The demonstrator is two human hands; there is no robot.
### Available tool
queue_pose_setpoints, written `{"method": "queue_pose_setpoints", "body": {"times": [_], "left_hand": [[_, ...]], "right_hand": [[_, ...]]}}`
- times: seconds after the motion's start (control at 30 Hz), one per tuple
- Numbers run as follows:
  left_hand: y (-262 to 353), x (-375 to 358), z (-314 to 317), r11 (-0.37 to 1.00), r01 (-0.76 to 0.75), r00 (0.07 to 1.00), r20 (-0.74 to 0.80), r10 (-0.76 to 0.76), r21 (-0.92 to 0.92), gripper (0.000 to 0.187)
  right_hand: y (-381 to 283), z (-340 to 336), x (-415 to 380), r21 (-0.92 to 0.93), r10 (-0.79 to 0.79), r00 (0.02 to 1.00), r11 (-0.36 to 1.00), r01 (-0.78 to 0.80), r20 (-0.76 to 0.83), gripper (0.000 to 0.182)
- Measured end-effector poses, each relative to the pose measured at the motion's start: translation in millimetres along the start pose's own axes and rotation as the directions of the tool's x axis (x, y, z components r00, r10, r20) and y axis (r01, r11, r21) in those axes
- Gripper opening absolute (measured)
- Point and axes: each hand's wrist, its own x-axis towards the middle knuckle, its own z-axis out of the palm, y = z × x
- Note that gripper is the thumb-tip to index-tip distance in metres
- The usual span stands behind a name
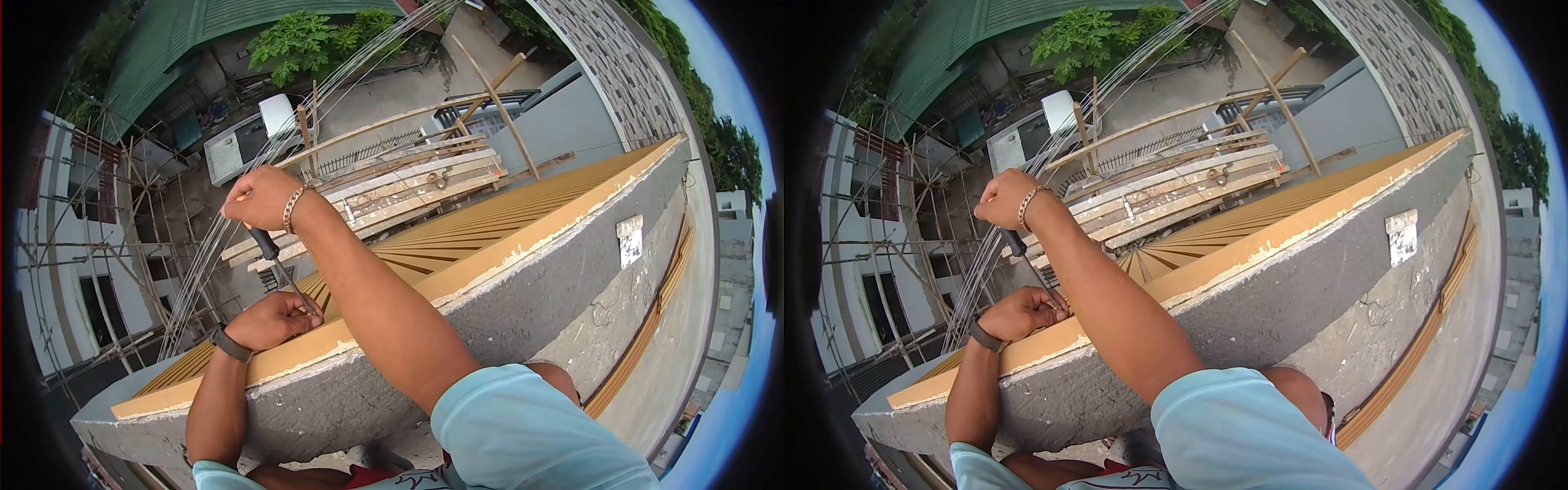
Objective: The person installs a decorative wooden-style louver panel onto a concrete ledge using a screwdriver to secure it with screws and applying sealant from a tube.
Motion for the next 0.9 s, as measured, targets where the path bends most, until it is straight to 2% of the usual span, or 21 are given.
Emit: {"method": "queue_pose_setpoints", "body": {"times": [0.03, 0.1, 0.13, 0.2, 0.23, 0.27, 0.3, 0.33, 0.4, 0.5, 0.53, 0.6, 0.63, 0.7, 0.73, 0.77, 0.8, 0.83, 0.87, 0.9], "left_hand": [[-1.2, 1.0, -0.3, 0.998, -0.059, 0.998, -0.001, 0.059, 0.02, 0.015], [2.3, 0.0, -0.5, 0.999, -0.041, 0.999, 0.007, 0.041, 0.02, 0.015], [4.7, -0.6, -0.7, 1.0, -0.019, 1.0, 0.017, 0.019, 0.02, 0.014], [9.2, -2.1, -1.7, 0.999, 0.017, 1.0, 0.018, -0.017, 0.039, 0.014], [10.2, -2.7, -2.0, 0.997, 0.057, 0.998, 0.023, -0.059, 0.057, 0.014], [6.5, -1.4, -2.6, 0.997, 0.056, 0.998, 0.021, -0.057, 0.058, 0.014], [-0.9, 1.1, -3.4, 0.996, -0.003, 1.0, 0.014, 0.002, 0.086, 0.016], [-5.6, 2.4, -3.4, 0.991, -0.062, 0.998, 0.008, 0.061, 0.115, 0.018], [-7.1, 2.4, -2.4, 0.993, -0.062, 0.998, 0.004, 0.062, 0.099, 0.019], [-2.5, 0.9, -1.8, 0.997, -0.024, 1.0, 0.004, 0.024, 0.075, 0.02], [0.9, -0.2, -1.6, 0.998, 0.015, 1.0, 0.005, -0.016, 0.064, 0.02], [10.0, -2.8, -1.4, 0.996, 0.031, 1.0, 0.002, -0.031, 0.089, 0.02], [12.5, -3.6, -0.8, 0.992, 0.053, 0.999, -0.003, -0.053, 0.112, 0.02], [10.4, -2.9, -0.3, 0.992, 0.042, 0.999, -0.007, -0.041, 0.118, 0.02], [8.6, -2.4, -0.3, 0.992, 0.031, 0.999, -0.012, -0.03, 0.124, 0.019], [6.1, -2.1, 0.6, 0.992, 0.028, 0.999, -0.026, -0.025, 0.125, 0.019], [3.2, -1.5, 2.4, 0.999, -0.009, 1.0, -0.01, 0.009, 0.038, 0.019], [1.9, -0.6, 3.0, 0.998, -0.046, 0.999, 0.005, 0.046, -0.048, 0.018], [2.8, 0.0, 2.1, 0.998, -0.052, 0.999, -0.009, 0.052, -0.046, 0.018], [3.8, -0.1, 0.7, 0.999, -0.047, 0.999, 0.019, 0.047, 0.0, 0.018]], "right_hand": [[-0.7, -2.0, -1.3, -0.005, -0.005, 1.0, 1.0, 0.005, 0.002, 0.026], [-0.5, -4.3, -2.3, -0.175, -0.084, 0.996, 0.982, 0.077, -0.032, 0.027], [4.7, -1.7, 1.6, -0.179, -0.088, 0.996, 0.981, 0.081, -0.031, 0.027], [11.2, 4.0, 8.0, 0.016, -0.164, 0.986, 0.986, 0.165, -0.041, 0.029], [10.4, 4.5, 8.2, 0.014, -0.167, 0.985, 0.986, 0.168, -0.04, 0.029], [9.8, 5.0, 8.6, 0.114, -0.114, 0.993, 0.987, 0.112, 0.01, 0.029], [6.5, 4.5, 7.3, 0.21, -0.065, 0.996, 0.977, 0.05, 0.065, 0.029], [3.9, 4.1, 6.2, 0.209, -0.066, 0.996, 0.977, 0.052, 0.065, 0.029], [-0.8, 2.6, 3.2, -0.035, -0.065, 0.998, 0.997, 0.065, -0.005, 0.028], [-4.7, -3.5, -4.1, -0.138, -0.046, 0.996, 0.99, 0.035, -0.076, 0.025], [0.7, -0.8, -1.1, -0.142, -0.047, 0.996, 0.989, 0.035, -0.079, 0.025], [13.5, 7.6, 8.4, -0.081, -0.185, 0.96, 0.982, 0.171, -0.211, 0.021], [16.5, 8.7, 12.6, -0.083, -0.187, 0.959, 0.981, 0.173, -0.211, 0.021], [14.1, 8.5, 19.1, 0.115, 0.007, 0.995, 0.993, 0.005, -0.101, 0.022], [10.8, 6.3, 18.0, 0.11, -0.001, 0.995, 0.994, 0.012, -0.096, 0.022], [8.3, 1.6, 15.5, 0.089, 0.057, 0.998, 0.995, -0.054, -0.031, 0.023], [1.0, -3.6, 10.5, 0.061, 0.115, 0.993, 0.991, -0.117, 0.033, 0.024], [-7.4, -0.6, -2.1, 0.059, 0.045, 0.998, 0.997, -0.043, -0.041, 0.025], [-1.6, 2.0, -0.3, 0.052, 0.033, 0.999, 0.998, -0.031, -0.035, 0.025], [11.0, 4.7, 5.2, -0.021, -0.072, 0.996, 0.997, 0.071, -0.057, 0.027]]}}
